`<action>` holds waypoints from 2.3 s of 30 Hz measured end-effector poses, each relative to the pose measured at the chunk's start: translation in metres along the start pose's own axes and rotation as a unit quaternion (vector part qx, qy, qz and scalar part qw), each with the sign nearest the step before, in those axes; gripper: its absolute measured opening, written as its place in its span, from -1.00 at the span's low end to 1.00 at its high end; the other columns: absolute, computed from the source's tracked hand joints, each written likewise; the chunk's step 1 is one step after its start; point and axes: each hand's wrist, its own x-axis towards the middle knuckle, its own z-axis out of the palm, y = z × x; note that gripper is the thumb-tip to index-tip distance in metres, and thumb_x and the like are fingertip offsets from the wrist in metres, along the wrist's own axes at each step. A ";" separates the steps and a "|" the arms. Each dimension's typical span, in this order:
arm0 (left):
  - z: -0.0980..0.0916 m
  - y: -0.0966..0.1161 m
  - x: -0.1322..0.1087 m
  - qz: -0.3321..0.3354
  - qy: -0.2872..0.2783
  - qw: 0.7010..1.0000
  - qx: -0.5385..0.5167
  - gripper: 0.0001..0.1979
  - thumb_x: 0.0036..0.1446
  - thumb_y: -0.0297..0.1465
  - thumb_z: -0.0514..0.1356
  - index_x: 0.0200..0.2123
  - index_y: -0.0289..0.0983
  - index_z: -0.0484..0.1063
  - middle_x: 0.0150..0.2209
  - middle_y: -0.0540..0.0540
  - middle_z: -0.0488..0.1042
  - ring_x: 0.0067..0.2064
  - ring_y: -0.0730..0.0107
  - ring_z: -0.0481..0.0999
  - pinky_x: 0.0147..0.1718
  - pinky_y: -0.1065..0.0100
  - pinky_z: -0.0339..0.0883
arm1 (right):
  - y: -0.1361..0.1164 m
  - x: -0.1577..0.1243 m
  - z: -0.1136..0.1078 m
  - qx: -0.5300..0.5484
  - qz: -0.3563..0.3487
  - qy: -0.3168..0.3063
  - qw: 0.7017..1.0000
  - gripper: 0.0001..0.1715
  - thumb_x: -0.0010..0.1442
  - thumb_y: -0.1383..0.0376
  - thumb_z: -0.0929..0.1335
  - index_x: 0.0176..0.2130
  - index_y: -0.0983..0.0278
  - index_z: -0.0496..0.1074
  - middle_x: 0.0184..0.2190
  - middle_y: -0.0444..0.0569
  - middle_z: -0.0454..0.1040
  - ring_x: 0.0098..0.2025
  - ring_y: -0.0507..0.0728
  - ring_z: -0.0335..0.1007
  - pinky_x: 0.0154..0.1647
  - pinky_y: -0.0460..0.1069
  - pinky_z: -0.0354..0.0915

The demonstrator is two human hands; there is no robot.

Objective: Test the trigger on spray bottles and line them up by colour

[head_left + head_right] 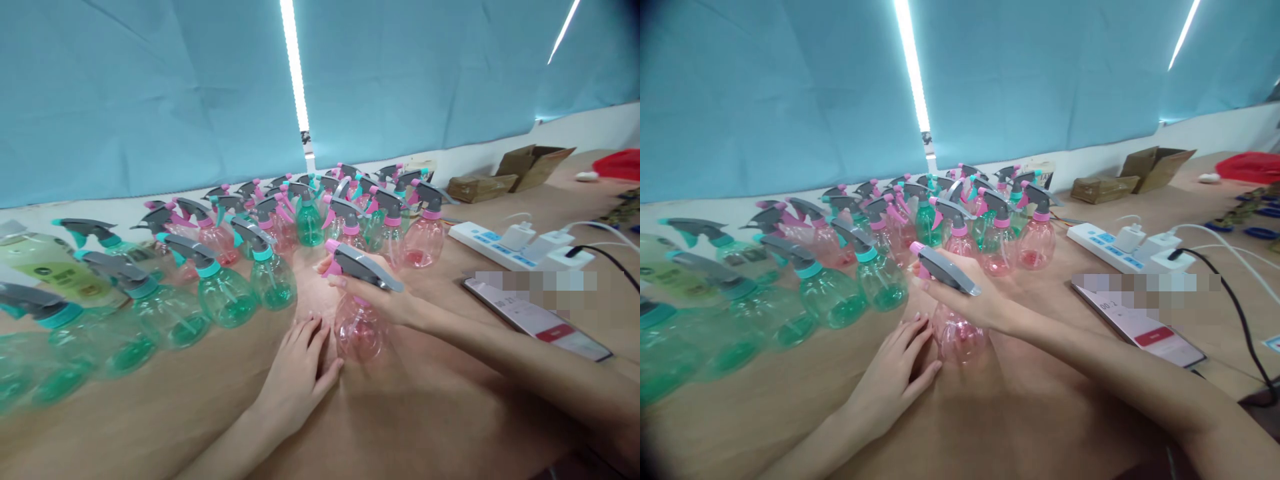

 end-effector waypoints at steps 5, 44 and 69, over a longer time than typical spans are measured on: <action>-0.002 0.001 0.000 -0.001 -0.003 1.000 0.001 -0.55 0.31 -0.19 0.09 0.13 -0.36 0.33 0.20 -0.35 0.35 0.24 -0.07 0.30 0.17 -0.13 0.19 | 0.000 -0.001 0.001 -0.001 0.010 0.016 1.000 -0.81 0.21 0.23 0.37 -0.16 0.22 0.47 -0.39 -0.14 0.36 -0.40 0.02 0.19 -0.29 -0.02 0.26; 0.002 -0.002 -0.002 0.004 0.013 1.000 0.004 -0.55 0.32 -0.17 0.08 0.13 -0.34 0.33 0.19 -0.32 0.36 0.23 -0.04 0.31 0.18 -0.08 0.20 | 0.002 0.001 0.002 0.042 -0.002 -0.005 0.999 -0.84 0.23 0.23 0.36 -0.33 0.25 0.30 -0.48 -0.23 0.20 -0.51 -0.06 0.05 -0.48 -0.09 0.10; 0.001 -0.001 -0.001 0.000 0.007 1.000 -0.005 -0.57 0.32 -0.19 0.09 0.13 -0.31 0.33 0.19 -0.30 0.36 0.23 -0.05 0.31 0.18 -0.11 0.18 | 0.003 0.001 0.000 -0.007 -0.024 0.002 1.000 -0.87 0.25 0.21 0.33 -0.33 0.20 0.32 -0.47 -0.21 0.17 -0.45 -0.01 0.06 -0.39 -0.07 0.15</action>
